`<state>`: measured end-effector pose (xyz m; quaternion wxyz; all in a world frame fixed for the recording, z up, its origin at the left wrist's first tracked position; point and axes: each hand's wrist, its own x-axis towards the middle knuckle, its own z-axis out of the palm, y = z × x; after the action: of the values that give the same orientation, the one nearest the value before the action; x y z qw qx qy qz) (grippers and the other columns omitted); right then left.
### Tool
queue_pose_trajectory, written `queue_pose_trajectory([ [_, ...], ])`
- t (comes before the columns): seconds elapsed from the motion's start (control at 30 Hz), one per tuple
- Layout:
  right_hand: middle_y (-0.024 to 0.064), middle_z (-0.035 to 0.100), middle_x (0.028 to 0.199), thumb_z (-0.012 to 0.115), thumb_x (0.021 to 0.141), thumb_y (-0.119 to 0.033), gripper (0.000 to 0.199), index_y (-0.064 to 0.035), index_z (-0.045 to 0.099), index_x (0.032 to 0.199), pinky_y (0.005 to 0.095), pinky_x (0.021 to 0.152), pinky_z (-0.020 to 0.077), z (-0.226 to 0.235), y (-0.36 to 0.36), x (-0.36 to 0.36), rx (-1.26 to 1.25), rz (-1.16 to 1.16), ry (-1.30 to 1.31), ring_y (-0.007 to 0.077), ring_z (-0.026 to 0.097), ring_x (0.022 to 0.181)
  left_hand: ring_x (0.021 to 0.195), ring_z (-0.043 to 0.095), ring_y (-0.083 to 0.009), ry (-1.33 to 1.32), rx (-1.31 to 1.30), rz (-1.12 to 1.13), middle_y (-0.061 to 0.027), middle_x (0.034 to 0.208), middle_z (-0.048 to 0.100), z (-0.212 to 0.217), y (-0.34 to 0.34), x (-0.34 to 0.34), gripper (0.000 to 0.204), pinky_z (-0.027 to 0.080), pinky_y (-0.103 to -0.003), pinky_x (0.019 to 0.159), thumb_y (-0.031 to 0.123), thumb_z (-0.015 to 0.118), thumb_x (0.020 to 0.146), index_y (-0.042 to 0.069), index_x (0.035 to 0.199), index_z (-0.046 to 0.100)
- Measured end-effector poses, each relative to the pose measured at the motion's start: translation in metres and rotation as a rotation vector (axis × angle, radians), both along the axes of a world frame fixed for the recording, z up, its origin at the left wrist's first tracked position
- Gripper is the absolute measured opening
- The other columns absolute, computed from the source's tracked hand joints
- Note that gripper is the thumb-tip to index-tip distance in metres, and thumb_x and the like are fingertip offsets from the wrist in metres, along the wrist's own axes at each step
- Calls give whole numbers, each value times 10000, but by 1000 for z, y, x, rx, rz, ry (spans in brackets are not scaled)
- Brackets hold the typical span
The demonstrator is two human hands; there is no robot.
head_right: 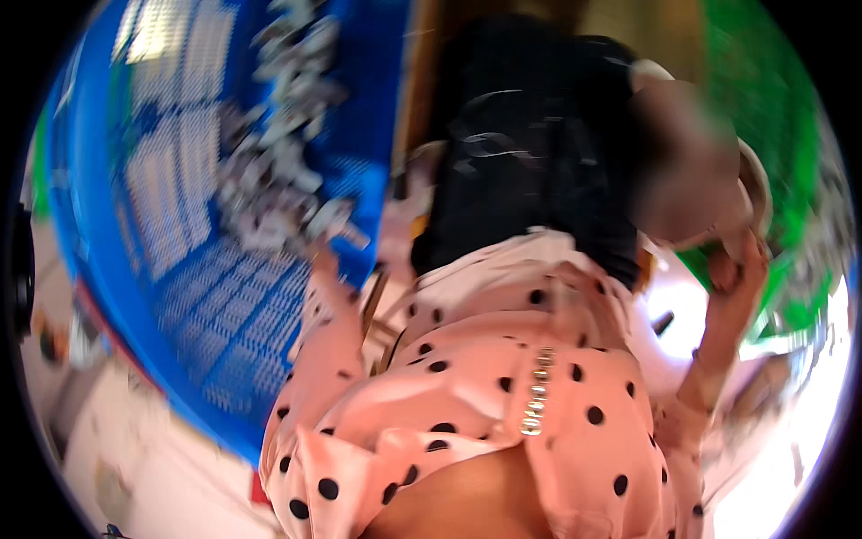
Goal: The person sits on the floor and uses scissors to trim loose threads and excess fabric from small, light-colored fabric items. They handle the items one at a time, turning them over to access different edges, and place the trimmed pieces into a nearby blue basket.
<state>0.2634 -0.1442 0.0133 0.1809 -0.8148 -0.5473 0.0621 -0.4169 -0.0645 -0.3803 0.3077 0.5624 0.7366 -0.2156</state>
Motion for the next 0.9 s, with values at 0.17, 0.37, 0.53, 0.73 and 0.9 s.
queue_pose_trajectory([
  [0.17, 54, 566, 839, 555, 935, -161, 125, -50, 609, 917, 253, 542, 391, 9, 5, 2, 335, -557, 867, 113, 511, 670, 950, 628, -325, -124, 100, -118, -200, 1044, 657, -24, 17, 6, 458, 508, -428, 806, 275, 728, 794, 9, 1151, 621],
  [0.37, -59, 356, 532, 566, 947, -220, 274, -121, 475, 708, 234, 420, 185, 94, 21, -7, 429, -520, 1021, 49, 295, 436, 957, 622, -343, -175, 129, -103, -208, 1054, 653, -65, 62, 90, 483, 507, -442, 805, 290, 727, 795, 16, 1175, 609],
  [0.53, -49, 386, 536, 571, 938, -196, 244, -135, 467, 726, 221, 382, 215, 120, 23, 33, 586, -586, 1077, 52, 313, 416, 963, 618, -359, -152, 115, -90, -215, 1063, 650, -48, 73, 105, 504, 505, -454, 805, 303, 726, 796, 22, 1195, 598],
  [0.73, -30, 433, 582, 545, 950, -200, 181, -112, 495, 800, 224, 398, 261, 175, 59, 161, 779, -536, 1114, 55, 339, 449, 970, 612, -377, -199, 138, -60, -223, 1073, 646, -46, 77, 127, 530, 503, -468, 804, 318, 725, 796, 29, 1218, 585],
  [0.9, -17, 458, 637, 513, 987, -253, 284, -3, 576, 1108, 225, 416, 255, 201, 140, 177, 1005, -447, 1081, 55, 340, 481, 976, 607, -392, -344, 227, -30, -230, 1081, 643, -50, 60, 122, 552, 502, -480, 804, 331, 724, 797, 35, 1238, 575],
])
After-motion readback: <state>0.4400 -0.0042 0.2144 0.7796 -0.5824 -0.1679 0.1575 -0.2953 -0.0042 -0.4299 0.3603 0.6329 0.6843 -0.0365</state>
